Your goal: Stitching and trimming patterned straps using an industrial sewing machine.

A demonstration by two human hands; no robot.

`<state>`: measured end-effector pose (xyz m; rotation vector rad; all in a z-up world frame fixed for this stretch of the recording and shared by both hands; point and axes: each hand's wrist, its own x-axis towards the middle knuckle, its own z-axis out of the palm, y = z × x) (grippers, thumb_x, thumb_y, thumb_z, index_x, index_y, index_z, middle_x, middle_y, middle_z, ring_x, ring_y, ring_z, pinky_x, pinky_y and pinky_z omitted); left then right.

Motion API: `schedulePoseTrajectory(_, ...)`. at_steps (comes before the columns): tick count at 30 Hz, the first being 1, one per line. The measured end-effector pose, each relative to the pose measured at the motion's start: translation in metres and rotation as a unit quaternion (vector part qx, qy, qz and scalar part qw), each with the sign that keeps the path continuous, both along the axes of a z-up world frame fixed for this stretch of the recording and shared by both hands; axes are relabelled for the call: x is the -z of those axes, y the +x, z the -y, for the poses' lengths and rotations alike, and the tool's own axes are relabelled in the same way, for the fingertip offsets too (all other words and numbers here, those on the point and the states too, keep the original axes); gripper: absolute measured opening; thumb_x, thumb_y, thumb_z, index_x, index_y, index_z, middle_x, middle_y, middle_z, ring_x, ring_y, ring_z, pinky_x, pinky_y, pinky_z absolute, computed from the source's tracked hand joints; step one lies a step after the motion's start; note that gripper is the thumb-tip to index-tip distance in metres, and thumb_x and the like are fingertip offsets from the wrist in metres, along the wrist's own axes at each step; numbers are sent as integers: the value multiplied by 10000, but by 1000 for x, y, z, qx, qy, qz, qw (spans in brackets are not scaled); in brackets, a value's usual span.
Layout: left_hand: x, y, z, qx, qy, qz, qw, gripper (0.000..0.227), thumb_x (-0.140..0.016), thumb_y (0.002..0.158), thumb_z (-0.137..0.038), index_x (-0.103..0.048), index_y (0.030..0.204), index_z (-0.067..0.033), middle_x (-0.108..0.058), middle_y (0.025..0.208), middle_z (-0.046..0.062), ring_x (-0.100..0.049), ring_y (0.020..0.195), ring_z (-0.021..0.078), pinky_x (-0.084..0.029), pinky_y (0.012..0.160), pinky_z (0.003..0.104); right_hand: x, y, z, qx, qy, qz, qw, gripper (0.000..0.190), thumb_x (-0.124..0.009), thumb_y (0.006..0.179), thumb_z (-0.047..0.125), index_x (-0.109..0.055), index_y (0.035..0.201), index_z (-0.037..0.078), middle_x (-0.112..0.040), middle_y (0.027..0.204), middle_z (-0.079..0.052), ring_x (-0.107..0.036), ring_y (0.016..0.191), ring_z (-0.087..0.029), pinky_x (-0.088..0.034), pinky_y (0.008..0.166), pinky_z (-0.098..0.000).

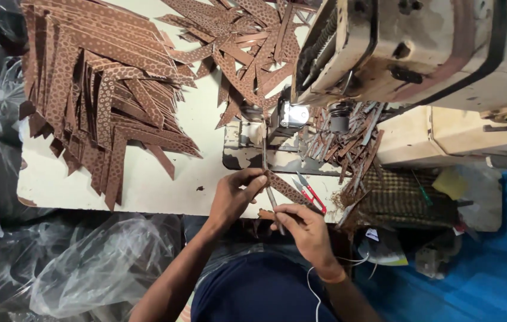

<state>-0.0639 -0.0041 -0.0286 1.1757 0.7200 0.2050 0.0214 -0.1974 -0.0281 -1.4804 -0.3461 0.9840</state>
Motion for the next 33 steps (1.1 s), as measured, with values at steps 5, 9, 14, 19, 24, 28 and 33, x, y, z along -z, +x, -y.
schedulePoseTrajectory(5, 21, 1, 9, 38, 61, 7, 997, 317, -687, 962, -205, -749, 1178, 18, -770, 953, 65, -683, 805, 102, -575, 614, 259, -36, 31, -5, -130, 40, 275, 952, 226, -686, 936, 58, -732, 1145, -13, -760, 915, -57, -728, 832, -114, -571, 759, -249)
schedulePoseTrajectory(9, 16, -3, 29, 85, -25, 54, 995, 327, -663, 966, -174, -702, 1230, 14, -765, 1039, 27, -712, 882, 65, -632, 661, 251, -33, 44, -27, -39, -11, 373, 927, 147, -753, 918, 53, -792, 1049, -1, -741, 904, -93, -674, 833, -136, -524, 736, -263)
schedulePoseTrajectory(14, -21, -4, 36, 117, 5, -40, 992, 457, -716, 897, -172, -667, 1342, -80, -779, 911, 15, -609, 556, 75, -511, 505, 246, -7, 50, -27, -22, 59, 170, 983, 118, -736, 908, -4, -741, 1010, -64, -753, 1070, -69, -692, 1006, -119, -561, 885, -252)
schedulePoseTrajectory(19, 10, -11, 45, 89, 26, -33, 995, 379, -731, 913, -175, -738, 1269, -45, -777, 847, 30, -619, 581, 54, -521, 532, 236, 4, 53, -26, 38, 68, 27, 997, 166, -730, 912, -23, -732, 1068, -78, -751, 991, -71, -686, 903, -102, -561, 820, -238)
schedulePoseTrajectory(24, 21, -15, 46, 90, 45, -29, 995, 330, -753, 918, -170, -774, 1217, -32, -777, 849, 25, -615, 613, 44, -521, 554, 230, 8, 48, -25, 49, 71, 21, 996, 160, -743, 900, -34, -736, 1052, -84, -757, 946, -74, -685, 852, -95, -556, 775, -232)
schedulePoseTrajectory(28, 30, -16, 50, 88, 35, -19, 995, 309, -736, 935, -170, -764, 1203, -20, -770, 849, 19, -626, 613, 49, -525, 554, 231, 16, 46, -23, 59, 67, 68, 994, 139, -775, 918, -43, -744, 1047, -85, -722, 909, -68, -612, 802, -70, -492, 709, -210)
schedulePoseTrajectory(33, 12, -16, 59, 75, 41, -37, 996, 306, -744, 921, -164, -743, 1185, -8, -774, 833, 34, -648, 614, 52, -534, 565, 229, 2, 41, -34, 101, 137, 67, 983, 244, -774, 869, -90, -615, 1044, -30, -717, 932, -90, -686, 832, -103, -574, 757, -232)
